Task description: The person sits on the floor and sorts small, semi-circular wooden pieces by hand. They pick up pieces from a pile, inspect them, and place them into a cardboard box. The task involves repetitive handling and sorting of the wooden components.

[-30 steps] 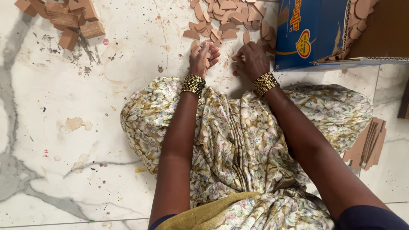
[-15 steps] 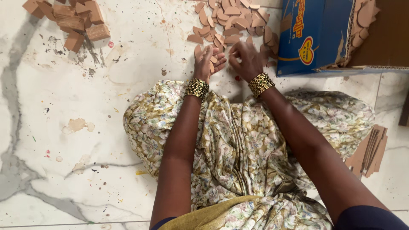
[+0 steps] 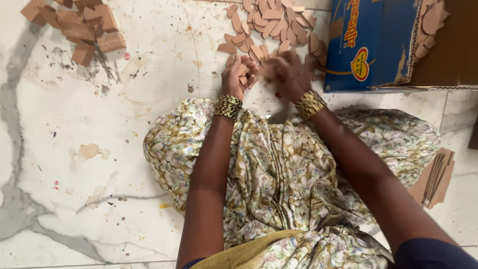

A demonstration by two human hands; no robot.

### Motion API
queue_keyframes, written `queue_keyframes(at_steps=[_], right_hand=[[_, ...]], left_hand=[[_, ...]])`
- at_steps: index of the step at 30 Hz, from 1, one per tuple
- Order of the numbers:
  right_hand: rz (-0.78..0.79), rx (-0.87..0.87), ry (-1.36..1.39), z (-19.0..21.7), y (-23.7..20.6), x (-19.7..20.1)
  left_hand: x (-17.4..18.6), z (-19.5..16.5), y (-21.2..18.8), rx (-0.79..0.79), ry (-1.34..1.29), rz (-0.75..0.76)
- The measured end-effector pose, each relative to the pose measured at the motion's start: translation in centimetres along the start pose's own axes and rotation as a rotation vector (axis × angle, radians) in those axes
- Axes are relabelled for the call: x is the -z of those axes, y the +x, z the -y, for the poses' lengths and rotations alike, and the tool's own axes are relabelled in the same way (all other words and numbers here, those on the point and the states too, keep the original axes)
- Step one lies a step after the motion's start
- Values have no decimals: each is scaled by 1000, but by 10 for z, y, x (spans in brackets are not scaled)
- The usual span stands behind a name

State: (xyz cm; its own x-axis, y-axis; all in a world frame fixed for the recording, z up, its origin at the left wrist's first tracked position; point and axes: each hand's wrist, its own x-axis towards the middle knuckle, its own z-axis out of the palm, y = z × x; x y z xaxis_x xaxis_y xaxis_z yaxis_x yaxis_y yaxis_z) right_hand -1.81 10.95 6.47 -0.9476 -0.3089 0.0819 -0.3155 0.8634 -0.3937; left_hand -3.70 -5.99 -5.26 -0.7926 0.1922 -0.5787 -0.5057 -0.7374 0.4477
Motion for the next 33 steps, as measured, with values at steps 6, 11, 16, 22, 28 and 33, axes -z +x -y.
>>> queue_keyframes(at_steps=[6, 11, 16, 22, 28, 33], right_hand=[[-124, -292, -153, -23, -24, 19], [-23, -111, 437, -13, -1, 9], [-185, -419, 30, -27, 31, 25], [-224, -413, 86, -24, 36, 19], [-105, -210, 71, -2, 23, -2], [-346, -15, -419, -25, 28, 13]], left_hand=[[-4, 0, 0, 1, 34, -10], [-5, -3, -2, -37, 59, -6], [-2, -3, -3, -49, 76, -26], [-6, -1, 2, -35, 32, 11], [-1, 1, 2, -39, 55, -5], [-1, 3, 4, -44, 65, 1]])
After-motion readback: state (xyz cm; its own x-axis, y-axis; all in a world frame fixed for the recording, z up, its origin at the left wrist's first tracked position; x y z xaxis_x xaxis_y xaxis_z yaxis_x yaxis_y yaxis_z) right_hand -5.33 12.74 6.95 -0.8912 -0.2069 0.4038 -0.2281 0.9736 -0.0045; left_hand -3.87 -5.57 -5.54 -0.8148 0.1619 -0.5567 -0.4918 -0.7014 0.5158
